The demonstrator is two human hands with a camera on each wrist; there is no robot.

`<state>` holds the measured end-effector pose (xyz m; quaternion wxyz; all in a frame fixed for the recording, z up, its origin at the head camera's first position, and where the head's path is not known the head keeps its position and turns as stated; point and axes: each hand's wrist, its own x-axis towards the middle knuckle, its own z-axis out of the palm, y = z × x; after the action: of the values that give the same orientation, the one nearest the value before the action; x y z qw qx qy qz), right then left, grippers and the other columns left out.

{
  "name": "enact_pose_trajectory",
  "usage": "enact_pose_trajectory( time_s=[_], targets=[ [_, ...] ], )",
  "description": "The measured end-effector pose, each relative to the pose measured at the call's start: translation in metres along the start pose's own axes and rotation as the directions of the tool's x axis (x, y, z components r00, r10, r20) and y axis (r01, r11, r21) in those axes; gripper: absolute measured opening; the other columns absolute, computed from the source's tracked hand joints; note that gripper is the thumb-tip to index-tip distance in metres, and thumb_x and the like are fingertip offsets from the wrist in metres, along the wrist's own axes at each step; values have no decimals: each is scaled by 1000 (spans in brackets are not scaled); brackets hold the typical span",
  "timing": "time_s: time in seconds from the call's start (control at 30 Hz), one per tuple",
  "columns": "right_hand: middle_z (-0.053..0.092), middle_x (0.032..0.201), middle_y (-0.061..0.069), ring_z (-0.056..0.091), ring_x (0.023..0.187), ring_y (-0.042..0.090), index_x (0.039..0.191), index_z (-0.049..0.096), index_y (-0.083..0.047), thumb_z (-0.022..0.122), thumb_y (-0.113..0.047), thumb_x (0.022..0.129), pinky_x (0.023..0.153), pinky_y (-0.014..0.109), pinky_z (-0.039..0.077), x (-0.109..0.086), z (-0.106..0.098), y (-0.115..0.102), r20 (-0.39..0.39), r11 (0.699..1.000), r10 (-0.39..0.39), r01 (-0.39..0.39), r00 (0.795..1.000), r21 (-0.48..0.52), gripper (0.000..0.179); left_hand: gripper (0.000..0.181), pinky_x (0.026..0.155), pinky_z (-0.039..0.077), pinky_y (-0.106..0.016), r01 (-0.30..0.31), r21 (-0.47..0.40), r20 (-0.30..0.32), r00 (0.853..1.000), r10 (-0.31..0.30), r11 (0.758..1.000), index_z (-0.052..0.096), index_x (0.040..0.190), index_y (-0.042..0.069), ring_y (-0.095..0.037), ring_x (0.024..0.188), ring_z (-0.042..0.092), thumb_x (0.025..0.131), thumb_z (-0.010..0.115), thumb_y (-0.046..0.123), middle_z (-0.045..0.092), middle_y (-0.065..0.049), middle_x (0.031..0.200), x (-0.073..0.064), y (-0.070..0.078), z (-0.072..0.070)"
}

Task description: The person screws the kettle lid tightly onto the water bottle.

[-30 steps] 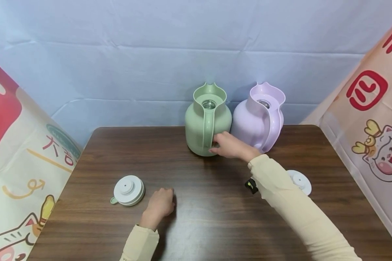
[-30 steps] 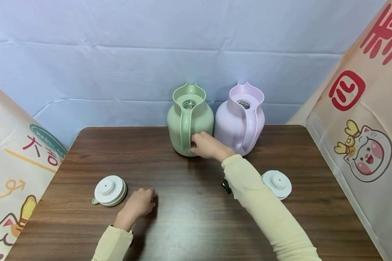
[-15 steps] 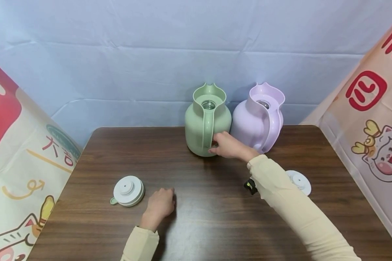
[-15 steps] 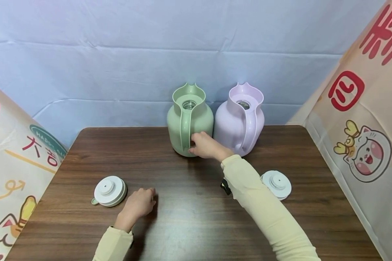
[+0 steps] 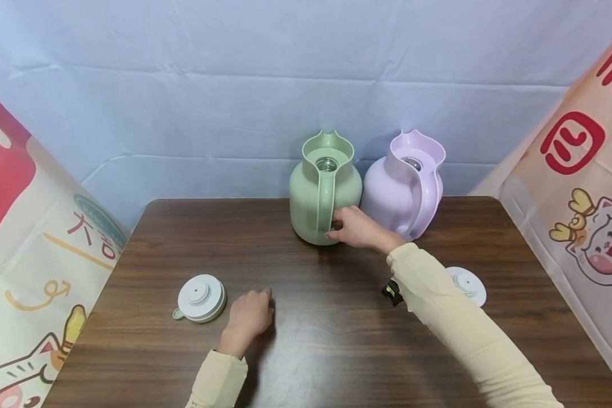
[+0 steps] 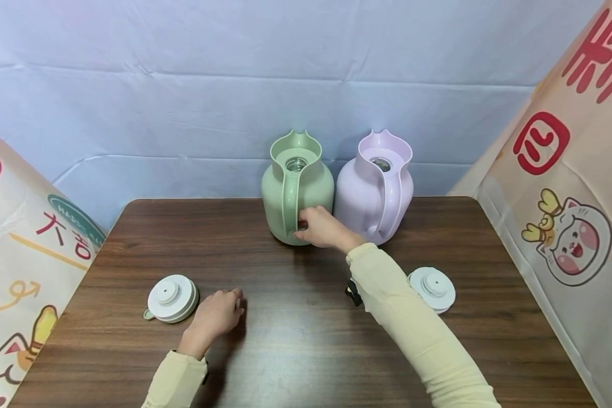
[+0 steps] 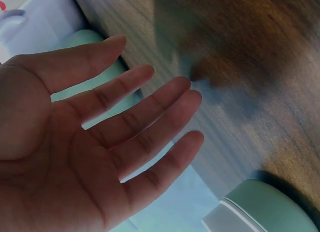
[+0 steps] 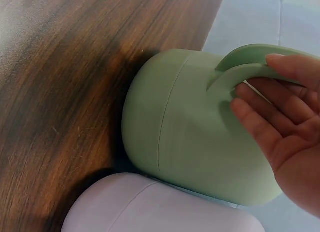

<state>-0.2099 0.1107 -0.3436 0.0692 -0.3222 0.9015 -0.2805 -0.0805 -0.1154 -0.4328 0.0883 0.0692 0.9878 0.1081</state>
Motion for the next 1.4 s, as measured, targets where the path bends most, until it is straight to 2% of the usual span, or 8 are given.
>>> enact_pose_trajectory(
  time_s=[0.37, 0.63, 0.97, 1.17, 1.4],
  targets=[
    [68, 76, 8, 63, 73, 18, 82, 69, 1, 72, -6, 71, 69, 32, 49, -1, -1, 2, -13, 999, -6, 6, 1000, -32, 14, 16, 62, 48, -45, 5, -10, -64, 998, -6, 1000, 63, 92, 3, -35, 75, 60, 80, 66, 13, 63, -16, 82, 2, -1, -1],
    [68, 76, 6, 62, 73, 18, 83, 70, 0, 71, -6, 71, 69, 33, 49, -4, -4, 1, -9, 999, -12, 12, 1000, -38, 14, 20, 66, 48, -45, 11, -14, -58, 998, -12, 1000, 63, 96, 2, -34, 79, 61, 81, 65, 14, 63, -17, 86, 3, -3, 0],
    [68, 76, 4, 61, 73, 17, 81, 69, -2, 72, -7, 70, 71, 34, 48, -11, -3, 2, -23, 999, -2, 1, 1000, -37, 13, 15, 65, 48, -45, 16, -28, -77, 997, -18, 999, 62, 90, 3, -33, 79, 60, 81, 64, 15, 62, -14, 83, 8, -2, -2],
    [68, 75, 4, 60, 70, 14, 83, 68, -2, 71, -7, 71, 68, 32, 48, -16, 0, 2, -32, 1000, -1, 0, 999, -22, 13, 20, 66, 48, -45, 19, -4, -82, 996, -19, 1000, 62, 96, 2, -32, 82, 60, 82, 64, 16, 62, -14, 86, 13, 1, 0],
    [65, 70, -1, 56, 66, 12, 77, 68, -4, 71, -7, 70, 64, 30, 47, -22, 0, -1, -40, 999, -10, 9, 999, -32, 9, 22, 68, 48, -44, 16, -18, -84, 996, -17, 1000, 63, 99, 1, -33, 82, 60, 82, 64, 16, 63, -15, 89, 18, 3, 2]
  ],
)
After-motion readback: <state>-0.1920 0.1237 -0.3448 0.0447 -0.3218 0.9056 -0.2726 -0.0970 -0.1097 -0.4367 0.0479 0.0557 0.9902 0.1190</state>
